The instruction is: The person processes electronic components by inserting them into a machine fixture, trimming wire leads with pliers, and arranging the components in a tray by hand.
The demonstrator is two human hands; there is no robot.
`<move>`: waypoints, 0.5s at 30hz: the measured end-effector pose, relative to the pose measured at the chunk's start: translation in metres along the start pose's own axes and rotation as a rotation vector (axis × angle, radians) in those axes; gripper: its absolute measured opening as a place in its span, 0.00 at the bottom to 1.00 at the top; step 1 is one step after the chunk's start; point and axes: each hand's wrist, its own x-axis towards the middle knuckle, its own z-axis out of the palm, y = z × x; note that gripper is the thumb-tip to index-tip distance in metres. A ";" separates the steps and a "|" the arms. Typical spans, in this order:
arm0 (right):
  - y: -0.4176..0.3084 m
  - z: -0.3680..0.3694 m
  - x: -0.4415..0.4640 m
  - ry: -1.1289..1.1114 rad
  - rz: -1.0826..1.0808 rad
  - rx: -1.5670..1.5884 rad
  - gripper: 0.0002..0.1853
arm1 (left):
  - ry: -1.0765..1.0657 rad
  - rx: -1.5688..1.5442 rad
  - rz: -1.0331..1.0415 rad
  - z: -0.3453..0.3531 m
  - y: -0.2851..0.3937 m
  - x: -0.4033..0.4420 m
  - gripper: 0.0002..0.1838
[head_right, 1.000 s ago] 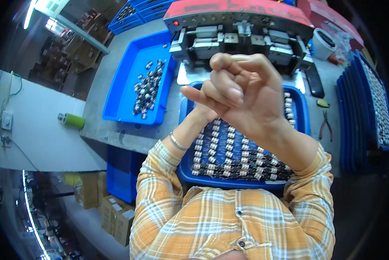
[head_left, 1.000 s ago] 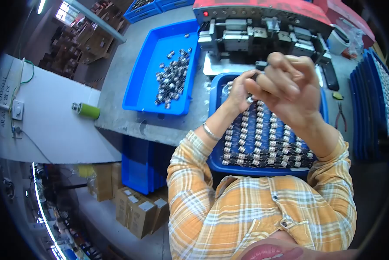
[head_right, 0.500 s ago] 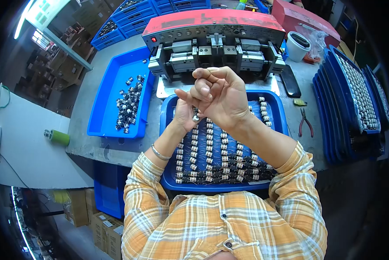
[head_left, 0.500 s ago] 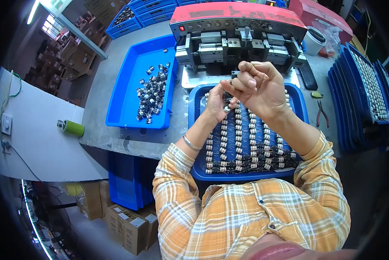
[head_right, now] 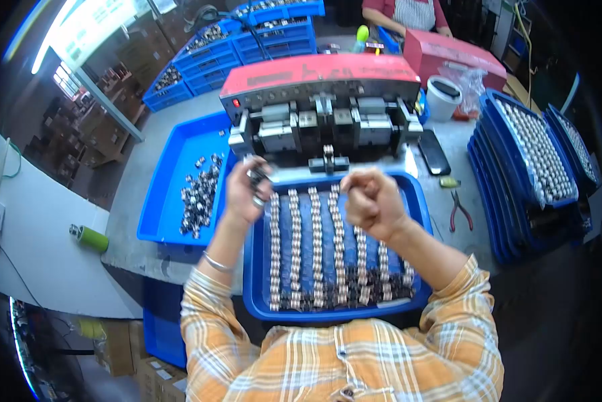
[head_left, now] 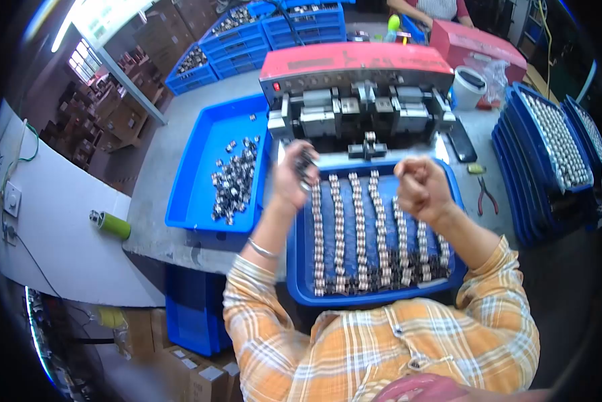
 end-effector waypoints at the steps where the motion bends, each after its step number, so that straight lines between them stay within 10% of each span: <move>1: -0.003 -0.012 -0.003 0.068 -0.003 0.012 0.18 | 0.062 -0.054 -0.031 -0.009 0.019 0.000 0.09; 6: -0.003 -0.062 -0.030 0.104 -0.159 0.067 0.16 | 0.468 0.605 0.412 -0.086 0.081 -0.011 0.07; 9: -0.004 -0.069 -0.044 0.088 -0.210 -0.044 0.15 | 0.531 1.741 0.380 -0.148 0.099 -0.006 0.19; 12: 0.008 -0.074 -0.056 0.207 -0.275 -0.175 0.16 | 0.303 1.822 0.636 -0.100 0.064 -0.022 0.17; 15: 0.009 -0.079 -0.063 0.340 -0.287 -0.307 0.17 | -0.090 1.364 0.214 -0.001 -0.004 -0.052 0.08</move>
